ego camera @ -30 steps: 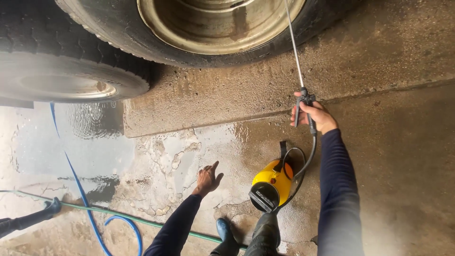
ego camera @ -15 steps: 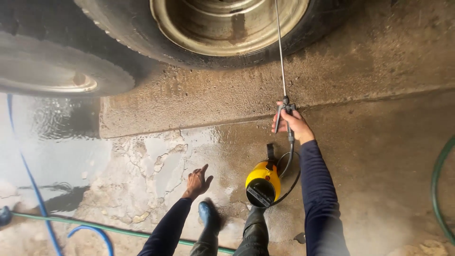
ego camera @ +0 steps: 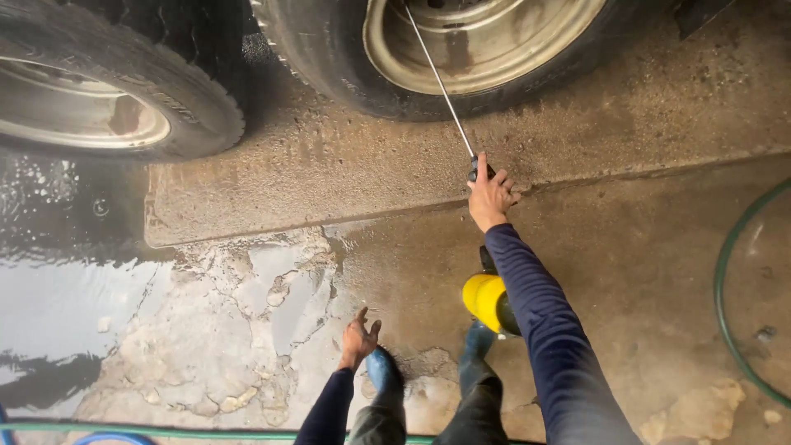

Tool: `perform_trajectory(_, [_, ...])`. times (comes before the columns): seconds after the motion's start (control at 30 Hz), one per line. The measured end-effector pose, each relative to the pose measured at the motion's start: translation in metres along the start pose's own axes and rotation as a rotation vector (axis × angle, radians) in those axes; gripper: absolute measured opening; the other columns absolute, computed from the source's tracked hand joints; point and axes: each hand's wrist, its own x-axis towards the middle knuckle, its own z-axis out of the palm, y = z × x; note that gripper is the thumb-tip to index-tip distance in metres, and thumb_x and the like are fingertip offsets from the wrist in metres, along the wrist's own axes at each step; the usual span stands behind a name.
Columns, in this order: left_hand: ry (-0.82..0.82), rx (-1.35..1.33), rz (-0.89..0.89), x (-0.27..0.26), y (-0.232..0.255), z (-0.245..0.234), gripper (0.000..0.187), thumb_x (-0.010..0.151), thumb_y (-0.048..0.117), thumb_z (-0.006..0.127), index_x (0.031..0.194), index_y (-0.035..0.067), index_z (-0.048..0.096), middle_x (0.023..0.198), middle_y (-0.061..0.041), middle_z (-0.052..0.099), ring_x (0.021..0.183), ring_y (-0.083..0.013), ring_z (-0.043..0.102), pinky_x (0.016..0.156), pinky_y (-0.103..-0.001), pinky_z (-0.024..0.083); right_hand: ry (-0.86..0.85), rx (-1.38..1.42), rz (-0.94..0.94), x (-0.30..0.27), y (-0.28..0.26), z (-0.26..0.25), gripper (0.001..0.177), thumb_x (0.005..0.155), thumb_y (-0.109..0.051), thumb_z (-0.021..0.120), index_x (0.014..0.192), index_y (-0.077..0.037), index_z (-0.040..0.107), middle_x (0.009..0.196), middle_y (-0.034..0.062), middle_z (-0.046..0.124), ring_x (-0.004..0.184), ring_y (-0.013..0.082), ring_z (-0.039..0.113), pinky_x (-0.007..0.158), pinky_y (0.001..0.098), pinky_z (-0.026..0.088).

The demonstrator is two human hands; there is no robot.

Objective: The person uses a yellow pressure washer to clean the tires and undercarriage of a large truck. They move around the vehicle, spraying water on the wheels and the area beneath the truck.

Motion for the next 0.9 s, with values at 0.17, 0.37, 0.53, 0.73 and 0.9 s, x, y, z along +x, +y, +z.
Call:
perform_trajectory(0.17, [0.089,-0.107,-0.113,-0.002,-0.072,-0.021,0.074,0.089,0.056,0.059,0.152,0.020,0.047,0.130,-0.012,0.071,0.122,-0.0344,0.066,0.104,-0.049,0.050,-0.018,-0.100,0.138,-0.013,-0.035,0.038,0.064,0.109,-0.036,0.043,0.163,-0.038,0.009,0.139,0.0302,0.034,0.119,0.0472,0.037,0.089,0.0628,0.029])
perform_trajectory(0.37, [0.055,-0.139,-0.150,0.006,-0.080,-0.062,0.070,0.093,0.052,0.058,0.153,0.019,0.044,0.134,-0.011,0.069,0.119,-0.0341,0.069,0.102,-0.047,0.054,0.081,-0.271,0.277,-0.009,-0.018,0.068,0.078,0.095,-0.029,0.062,0.159,-0.044,0.020,0.128,0.0243,0.043,0.103,0.0406,0.042,0.085,0.0632,0.033])
perform_trajectory(0.53, [-0.069,-0.245,-0.171,-0.007,-0.023,-0.100,0.072,0.098,0.049,0.056,0.160,0.021,0.031,0.148,-0.010,0.058,0.121,-0.0319,0.069,0.095,-0.050,0.062,0.255,-0.327,0.352,-0.008,0.031,0.053,0.071,0.097,-0.035,0.059,0.158,-0.041,0.025,0.116,0.0249,0.046,0.094,0.0404,0.043,0.080,0.0626,0.035])
perform_trajectory(0.73, [0.011,-0.153,-0.015,0.036,-0.026,-0.059,0.072,0.092,0.060,0.057,0.153,0.023,0.045,0.133,-0.006,0.070,0.119,-0.0313,0.069,0.102,-0.048,0.053,0.512,-0.206,0.315,-0.053,0.054,0.002,0.070,0.103,-0.044,0.061,0.162,-0.037,0.023,0.116,0.0279,0.046,0.094,0.0402,0.045,0.074,0.0546,0.034])
perform_trajectory(0.9, [0.026,-0.138,0.055,0.045,-0.008,-0.052,0.071,0.090,0.059,0.060,0.150,0.023,0.050,0.126,-0.007,0.073,0.116,-0.0326,0.070,0.099,-0.045,0.053,0.535,-0.311,0.079,-0.110,0.088,-0.002,0.069,0.096,-0.040,0.066,0.159,-0.038,0.039,0.106,0.0215,0.053,0.088,0.0384,0.054,0.068,0.0502,0.039])
